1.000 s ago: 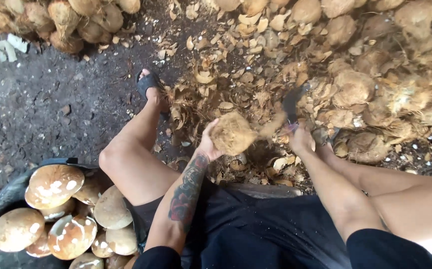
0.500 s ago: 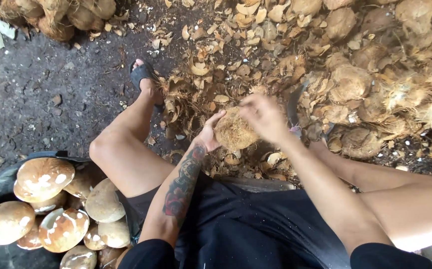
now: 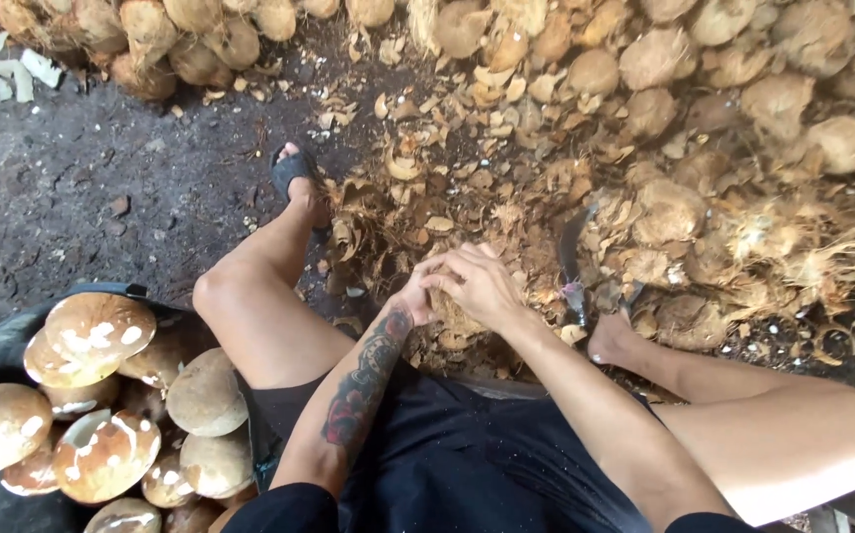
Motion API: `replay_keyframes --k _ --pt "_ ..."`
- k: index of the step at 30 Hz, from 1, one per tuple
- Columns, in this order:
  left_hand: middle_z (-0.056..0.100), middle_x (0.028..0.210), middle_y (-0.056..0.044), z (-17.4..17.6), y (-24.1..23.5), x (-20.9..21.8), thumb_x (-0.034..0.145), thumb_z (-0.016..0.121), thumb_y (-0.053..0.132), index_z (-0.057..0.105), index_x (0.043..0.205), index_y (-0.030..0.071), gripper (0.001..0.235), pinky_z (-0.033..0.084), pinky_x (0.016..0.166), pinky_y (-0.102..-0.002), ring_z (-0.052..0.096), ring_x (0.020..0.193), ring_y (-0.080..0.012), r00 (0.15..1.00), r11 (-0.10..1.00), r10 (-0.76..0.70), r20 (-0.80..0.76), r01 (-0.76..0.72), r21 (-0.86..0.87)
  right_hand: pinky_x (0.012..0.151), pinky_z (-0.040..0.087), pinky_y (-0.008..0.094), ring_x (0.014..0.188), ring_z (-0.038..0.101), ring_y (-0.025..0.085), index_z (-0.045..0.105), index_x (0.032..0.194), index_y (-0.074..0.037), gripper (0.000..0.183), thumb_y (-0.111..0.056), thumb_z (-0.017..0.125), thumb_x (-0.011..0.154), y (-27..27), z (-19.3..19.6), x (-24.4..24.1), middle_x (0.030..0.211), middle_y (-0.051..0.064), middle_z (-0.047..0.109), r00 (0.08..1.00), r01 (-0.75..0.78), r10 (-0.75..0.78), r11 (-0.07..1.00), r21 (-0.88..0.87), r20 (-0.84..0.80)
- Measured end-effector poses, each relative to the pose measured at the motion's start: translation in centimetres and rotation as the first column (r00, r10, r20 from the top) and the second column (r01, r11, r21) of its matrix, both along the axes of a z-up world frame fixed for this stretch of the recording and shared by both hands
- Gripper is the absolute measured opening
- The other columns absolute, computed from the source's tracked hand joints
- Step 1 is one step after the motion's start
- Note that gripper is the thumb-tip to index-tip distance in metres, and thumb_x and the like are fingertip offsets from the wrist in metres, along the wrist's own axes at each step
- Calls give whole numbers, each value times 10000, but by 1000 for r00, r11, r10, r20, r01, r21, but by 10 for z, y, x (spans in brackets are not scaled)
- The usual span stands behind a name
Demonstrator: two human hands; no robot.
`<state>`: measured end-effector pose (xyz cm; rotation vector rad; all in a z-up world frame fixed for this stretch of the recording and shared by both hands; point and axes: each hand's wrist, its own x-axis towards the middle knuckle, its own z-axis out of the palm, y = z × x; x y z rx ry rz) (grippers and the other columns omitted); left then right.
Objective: The person sits on the ground and uses a large knife to peel the husk off a coconut. They rotate the coconut to remove the fibrous outer layer, then briefly pour water from the coconut into a blue bucket before continuing to peel it.
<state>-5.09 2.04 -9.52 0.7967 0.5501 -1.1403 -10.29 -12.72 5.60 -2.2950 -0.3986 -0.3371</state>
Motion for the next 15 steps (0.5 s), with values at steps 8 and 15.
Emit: replay_keyframes --k 8,15 --pt "785 1147 -137 23 -14 6 756 820 579 770 1217 116 656 619 937 -545 755 1054 -356 1000 998 -24 -11 23 -54 543 431 262 524 463 91 468 692 -212 468 -462 533 1082 2 57 1 547 -70 480 879 441 -52 469 765 -475" --pt "783 1132 -63 169 -21 -16 670 877 418 710 1310 182 703 618 773 -322 753 1006 -253 981 1000 20 192 -16 -24 446 203 274 414 228 91 447 680 -229 449 -420 614 1051 -36 82 26 506 -93 183 849 519 190 -129 845 -493"
